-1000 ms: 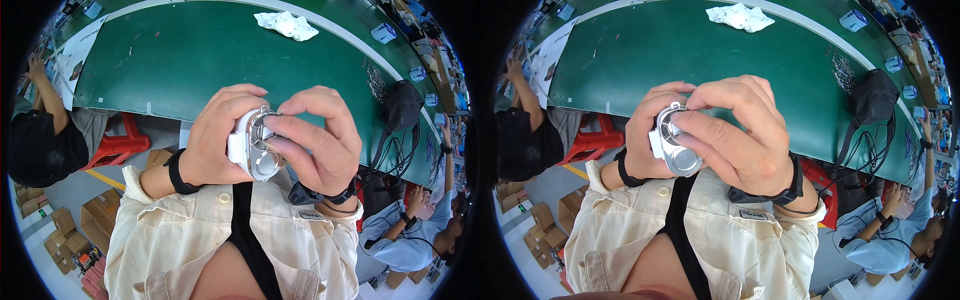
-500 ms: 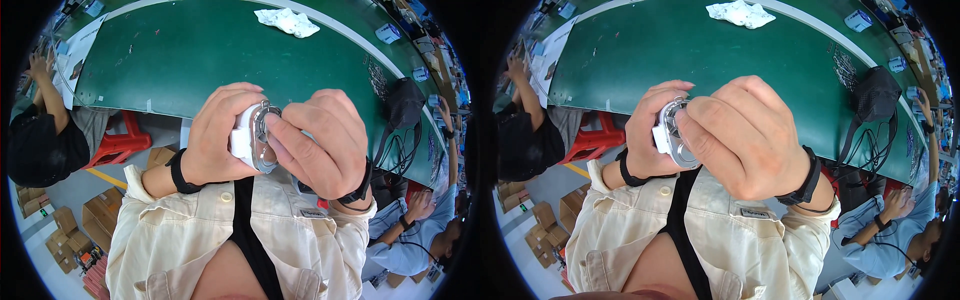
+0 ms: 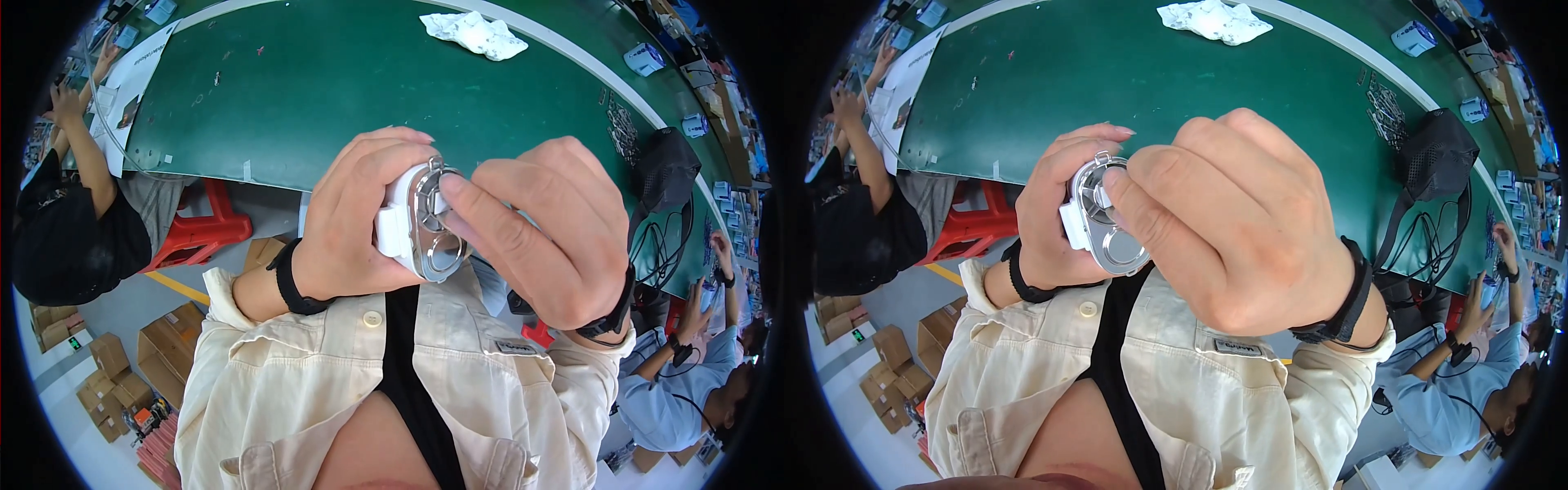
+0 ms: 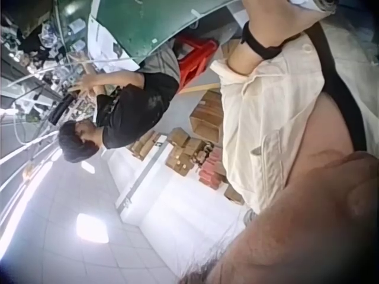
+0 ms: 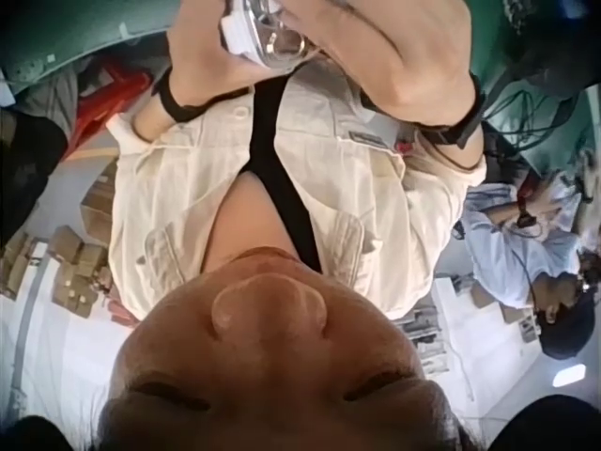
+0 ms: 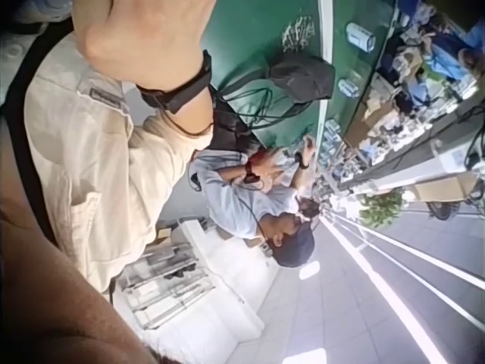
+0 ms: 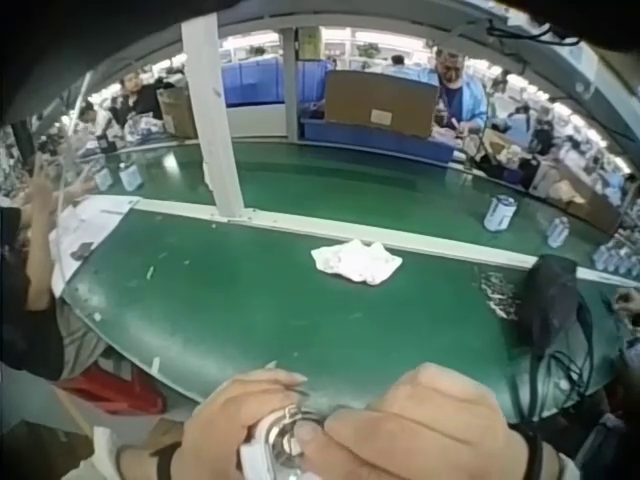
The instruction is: The person picks up a blue device, wipes it with a cloth, and inserts a small white component into a slot. They repeat this process with several more blue and silver devices, placing each back on the assembly line.
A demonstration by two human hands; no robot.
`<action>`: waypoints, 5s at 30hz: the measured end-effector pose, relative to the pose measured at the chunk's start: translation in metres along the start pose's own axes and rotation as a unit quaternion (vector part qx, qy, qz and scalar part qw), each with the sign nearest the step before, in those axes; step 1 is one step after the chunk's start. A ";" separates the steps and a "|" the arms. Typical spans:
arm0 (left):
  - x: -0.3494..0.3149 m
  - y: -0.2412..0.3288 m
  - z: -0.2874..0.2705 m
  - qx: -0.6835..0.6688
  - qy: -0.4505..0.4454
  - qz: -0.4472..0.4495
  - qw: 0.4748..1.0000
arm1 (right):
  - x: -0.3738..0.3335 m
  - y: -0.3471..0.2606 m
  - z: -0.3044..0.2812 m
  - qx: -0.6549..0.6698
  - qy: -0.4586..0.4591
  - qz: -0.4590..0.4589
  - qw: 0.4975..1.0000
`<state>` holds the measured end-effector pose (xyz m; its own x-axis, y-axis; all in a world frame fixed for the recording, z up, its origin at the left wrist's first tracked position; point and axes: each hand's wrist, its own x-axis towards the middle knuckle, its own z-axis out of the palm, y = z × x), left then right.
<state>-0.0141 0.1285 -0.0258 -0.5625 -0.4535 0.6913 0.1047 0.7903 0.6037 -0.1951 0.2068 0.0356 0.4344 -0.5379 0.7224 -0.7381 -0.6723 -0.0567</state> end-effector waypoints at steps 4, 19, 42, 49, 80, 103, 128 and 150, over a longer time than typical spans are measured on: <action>-0.001 0.000 0.000 0.002 0.000 0.005 1.000 | 0.002 0.005 0.001 -0.012 0.002 -0.050 0.999; -0.006 0.001 0.001 0.025 0.011 -0.049 0.998 | 0.001 -0.020 -0.002 -0.056 -0.121 0.026 0.991; -0.004 -0.003 0.007 -0.019 -0.003 0.004 1.000 | -0.019 -0.031 0.041 0.644 0.068 0.449 0.616; 0.001 -0.007 0.006 -0.051 -0.015 -0.031 0.998 | -0.020 -0.020 0.040 0.669 0.050 0.458 0.583; 0.081 -0.120 -0.017 -0.160 0.159 -0.200 0.953 | 0.024 0.328 0.049 -0.294 0.128 0.298 0.899; 0.085 -0.114 -0.009 -0.283 0.213 -0.263 0.897 | 0.095 0.227 0.067 0.592 -0.231 0.279 0.720; 0.060 -0.092 0.008 0.108 0.065 0.067 0.990 | 0.013 0.045 0.034 0.295 0.058 0.465 0.833; 0.054 -0.085 0.000 -0.170 -0.141 -0.088 0.971 | 0.013 0.062 0.024 0.163 0.012 0.302 0.939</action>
<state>-0.0533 0.0369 -0.0395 -0.7934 -0.4001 0.4588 0.2244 0.5083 0.8314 -0.2225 0.1462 0.0248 -0.0268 -0.8626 0.5051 -0.6473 -0.3701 -0.6664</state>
